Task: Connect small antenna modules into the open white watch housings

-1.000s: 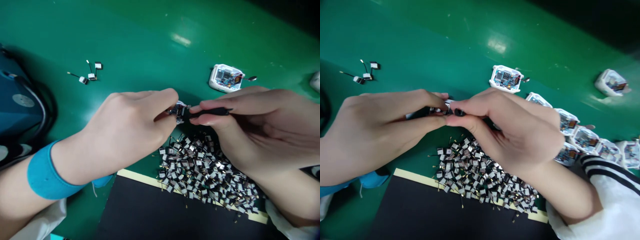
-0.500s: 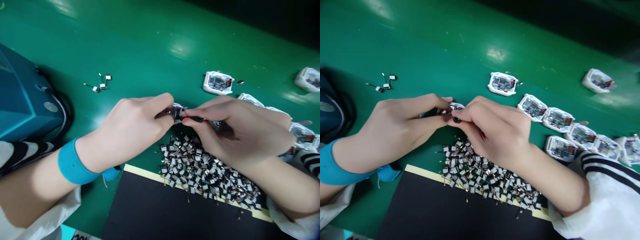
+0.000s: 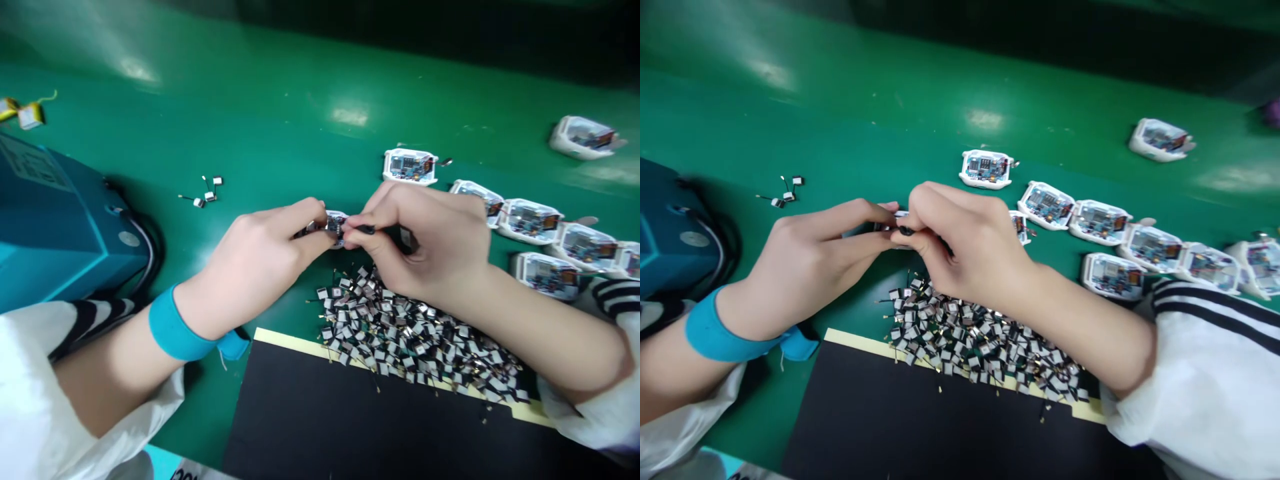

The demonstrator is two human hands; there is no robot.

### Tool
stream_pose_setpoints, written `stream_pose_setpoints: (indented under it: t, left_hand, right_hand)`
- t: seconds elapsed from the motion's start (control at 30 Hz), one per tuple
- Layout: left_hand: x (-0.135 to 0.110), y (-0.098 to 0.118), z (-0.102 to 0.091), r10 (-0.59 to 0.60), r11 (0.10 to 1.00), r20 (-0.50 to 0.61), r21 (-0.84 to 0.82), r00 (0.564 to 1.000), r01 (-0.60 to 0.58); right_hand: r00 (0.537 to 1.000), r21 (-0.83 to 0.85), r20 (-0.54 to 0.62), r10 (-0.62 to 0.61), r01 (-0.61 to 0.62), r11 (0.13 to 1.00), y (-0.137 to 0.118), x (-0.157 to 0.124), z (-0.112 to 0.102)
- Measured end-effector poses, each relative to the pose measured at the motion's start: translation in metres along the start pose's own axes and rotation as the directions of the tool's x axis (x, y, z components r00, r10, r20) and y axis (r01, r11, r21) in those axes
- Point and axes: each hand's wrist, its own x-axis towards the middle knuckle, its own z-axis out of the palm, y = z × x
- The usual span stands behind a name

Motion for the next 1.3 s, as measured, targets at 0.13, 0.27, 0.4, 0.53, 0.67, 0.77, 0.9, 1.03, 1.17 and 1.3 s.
stream_pose_setpoints:
  t: [0.13,0.27,0.4,0.53,0.67,0.77,0.9,1.03,1.17,1.3]
  left_hand:
    - [0.001,0.000,-0.002,-0.021,0.999,0.032,-0.026,0.999,0.022]
    - [-0.002,0.007,-0.008,-0.090,0.992,0.008,-0.088,0.996,0.090]
    - [-0.004,0.013,-0.010,-0.224,0.927,0.077,-0.290,0.972,0.237]
    - [0.001,0.006,-0.009,-0.221,0.839,0.111,-0.484,0.969,0.247]
    - [0.013,-0.005,-0.007,-0.052,0.840,0.229,-0.516,0.972,0.167]
    - [0.018,-0.010,-0.003,-0.020,0.833,0.264,-0.528,0.964,0.161]
    - [0.018,-0.009,0.004,-0.158,0.793,0.152,-0.570,0.976,0.217]
    - [0.019,-0.002,0.009,-0.272,0.779,0.027,-0.581,0.962,0.236]
    - [0.020,0.003,0.009,-0.315,0.786,-0.016,-0.566,0.949,0.251]
    - [0.020,0.005,0.008,-0.332,0.756,0.015,-0.594,0.943,0.275]
  right_hand:
    - [0.999,0.028,0.034,-0.013,0.012,1.000,-0.003,0.003,-0.006]
    - [0.982,-0.009,-0.168,-0.089,0.089,0.996,-0.006,0.013,-0.038]
    - [0.988,-0.255,-0.147,-0.055,0.016,0.967,-0.002,0.022,-0.059]
    - [0.955,-0.286,0.220,0.200,-0.133,0.949,0.004,0.022,-0.048]
    - [0.874,-0.187,0.404,0.270,-0.210,0.960,0.003,0.017,-0.036]
    - [0.879,-0.184,0.408,0.245,-0.183,0.966,-0.002,0.013,-0.033]
    - [0.924,-0.293,0.335,0.186,-0.085,0.952,-0.004,0.009,-0.028]
    - [0.964,-0.542,0.265,0.017,0.134,0.829,-0.004,0.008,-0.021]
    - [0.972,-0.597,0.236,0.003,0.143,0.789,-0.006,0.008,-0.019]
    - [0.969,-0.564,0.248,0.027,0.122,0.817,-0.006,0.008,-0.019]
